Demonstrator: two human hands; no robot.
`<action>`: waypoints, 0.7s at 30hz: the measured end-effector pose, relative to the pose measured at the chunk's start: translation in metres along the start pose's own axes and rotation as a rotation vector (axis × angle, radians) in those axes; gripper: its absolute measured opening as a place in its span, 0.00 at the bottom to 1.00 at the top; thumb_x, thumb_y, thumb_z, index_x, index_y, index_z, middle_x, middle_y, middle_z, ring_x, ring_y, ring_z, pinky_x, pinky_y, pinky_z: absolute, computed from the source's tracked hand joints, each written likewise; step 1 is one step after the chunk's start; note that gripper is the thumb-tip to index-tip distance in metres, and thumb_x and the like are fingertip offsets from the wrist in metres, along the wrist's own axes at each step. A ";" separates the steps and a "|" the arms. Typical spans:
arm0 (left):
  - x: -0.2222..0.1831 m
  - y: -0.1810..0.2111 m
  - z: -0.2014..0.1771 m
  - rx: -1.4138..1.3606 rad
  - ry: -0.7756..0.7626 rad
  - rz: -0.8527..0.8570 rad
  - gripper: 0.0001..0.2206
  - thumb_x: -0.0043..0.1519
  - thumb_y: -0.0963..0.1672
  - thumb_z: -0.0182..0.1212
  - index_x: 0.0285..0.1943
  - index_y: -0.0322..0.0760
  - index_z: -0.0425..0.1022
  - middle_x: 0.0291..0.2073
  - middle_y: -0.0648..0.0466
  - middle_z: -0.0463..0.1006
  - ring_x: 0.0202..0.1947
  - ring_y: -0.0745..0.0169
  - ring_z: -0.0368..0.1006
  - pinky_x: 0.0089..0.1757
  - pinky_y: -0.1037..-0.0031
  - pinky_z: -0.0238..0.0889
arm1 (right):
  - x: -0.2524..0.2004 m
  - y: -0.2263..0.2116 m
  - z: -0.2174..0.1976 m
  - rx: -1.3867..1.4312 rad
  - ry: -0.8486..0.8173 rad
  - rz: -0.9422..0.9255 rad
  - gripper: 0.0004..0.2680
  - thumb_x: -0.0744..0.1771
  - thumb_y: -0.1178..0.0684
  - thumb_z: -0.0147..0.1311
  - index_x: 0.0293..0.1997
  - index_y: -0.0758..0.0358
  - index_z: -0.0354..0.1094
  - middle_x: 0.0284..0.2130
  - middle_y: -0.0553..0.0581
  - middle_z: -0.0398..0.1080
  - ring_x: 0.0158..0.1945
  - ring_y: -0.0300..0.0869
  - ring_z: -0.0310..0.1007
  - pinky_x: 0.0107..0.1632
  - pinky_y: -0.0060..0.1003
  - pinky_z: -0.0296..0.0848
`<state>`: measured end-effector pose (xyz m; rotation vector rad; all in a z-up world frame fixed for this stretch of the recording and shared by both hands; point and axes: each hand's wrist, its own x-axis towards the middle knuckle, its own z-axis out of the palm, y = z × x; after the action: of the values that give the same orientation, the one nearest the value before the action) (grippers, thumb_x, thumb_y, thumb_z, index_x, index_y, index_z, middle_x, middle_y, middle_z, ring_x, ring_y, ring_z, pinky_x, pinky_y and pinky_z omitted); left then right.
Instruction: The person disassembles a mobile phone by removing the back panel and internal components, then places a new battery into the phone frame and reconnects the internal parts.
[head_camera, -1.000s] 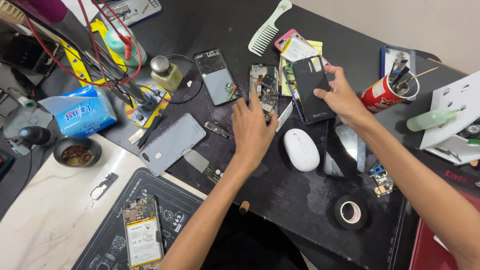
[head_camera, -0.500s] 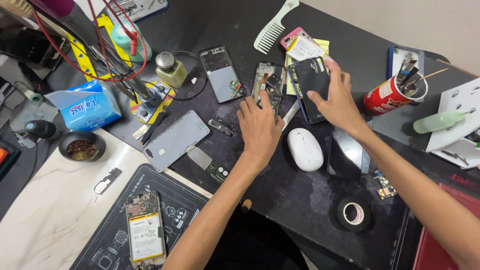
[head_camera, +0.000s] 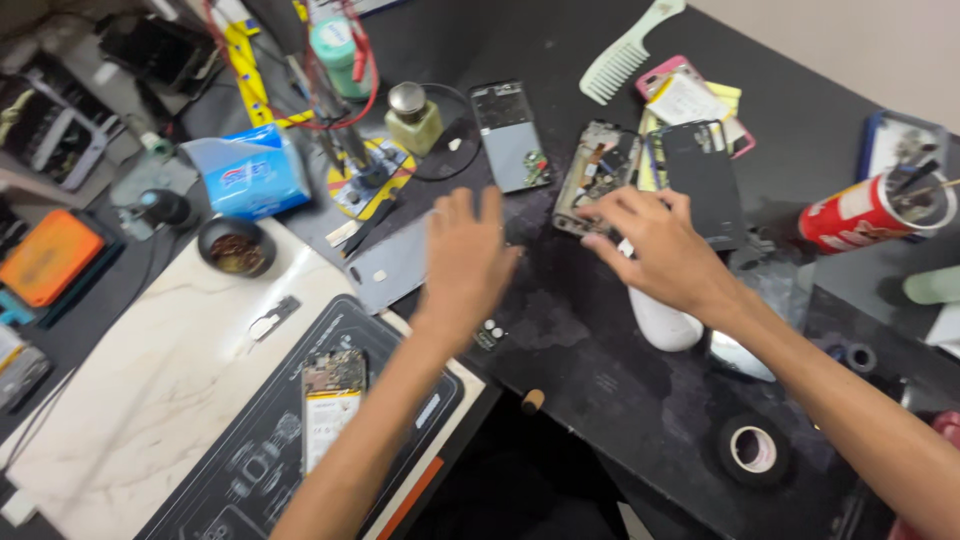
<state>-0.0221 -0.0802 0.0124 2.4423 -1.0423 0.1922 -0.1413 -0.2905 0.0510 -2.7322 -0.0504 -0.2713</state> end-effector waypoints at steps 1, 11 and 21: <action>-0.004 -0.022 -0.012 0.072 -0.038 0.021 0.32 0.47 0.46 0.76 0.60 0.33 0.64 0.50 0.39 0.70 0.53 0.37 0.66 0.51 0.51 0.59 | 0.004 -0.006 0.006 0.002 -0.013 -0.060 0.12 0.67 0.49 0.57 0.56 0.56 0.71 0.46 0.55 0.70 0.54 0.49 0.70 0.62 0.51 0.55; -0.023 -0.077 -0.049 0.002 -0.218 0.150 0.40 0.45 0.43 0.74 0.68 0.31 0.57 0.53 0.41 0.71 0.58 0.41 0.66 0.55 0.53 0.56 | 0.051 -0.084 0.047 -0.036 0.048 -0.367 0.26 0.62 0.45 0.62 0.65 0.65 0.59 0.55 0.62 0.66 0.57 0.56 0.66 0.60 0.52 0.58; -0.057 -0.074 -0.074 -0.070 -0.120 0.294 0.42 0.47 0.37 0.68 0.73 0.27 0.53 0.62 0.41 0.70 0.67 0.42 0.62 0.67 0.50 0.45 | 0.046 -0.136 0.068 -0.099 -0.033 -0.164 0.31 0.60 0.45 0.67 0.64 0.73 0.57 0.51 0.63 0.65 0.56 0.55 0.65 0.59 0.52 0.59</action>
<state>-0.0047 0.0361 0.0328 2.2531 -1.4351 0.1027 -0.0934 -0.1391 0.0502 -2.8355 -0.2786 -0.2810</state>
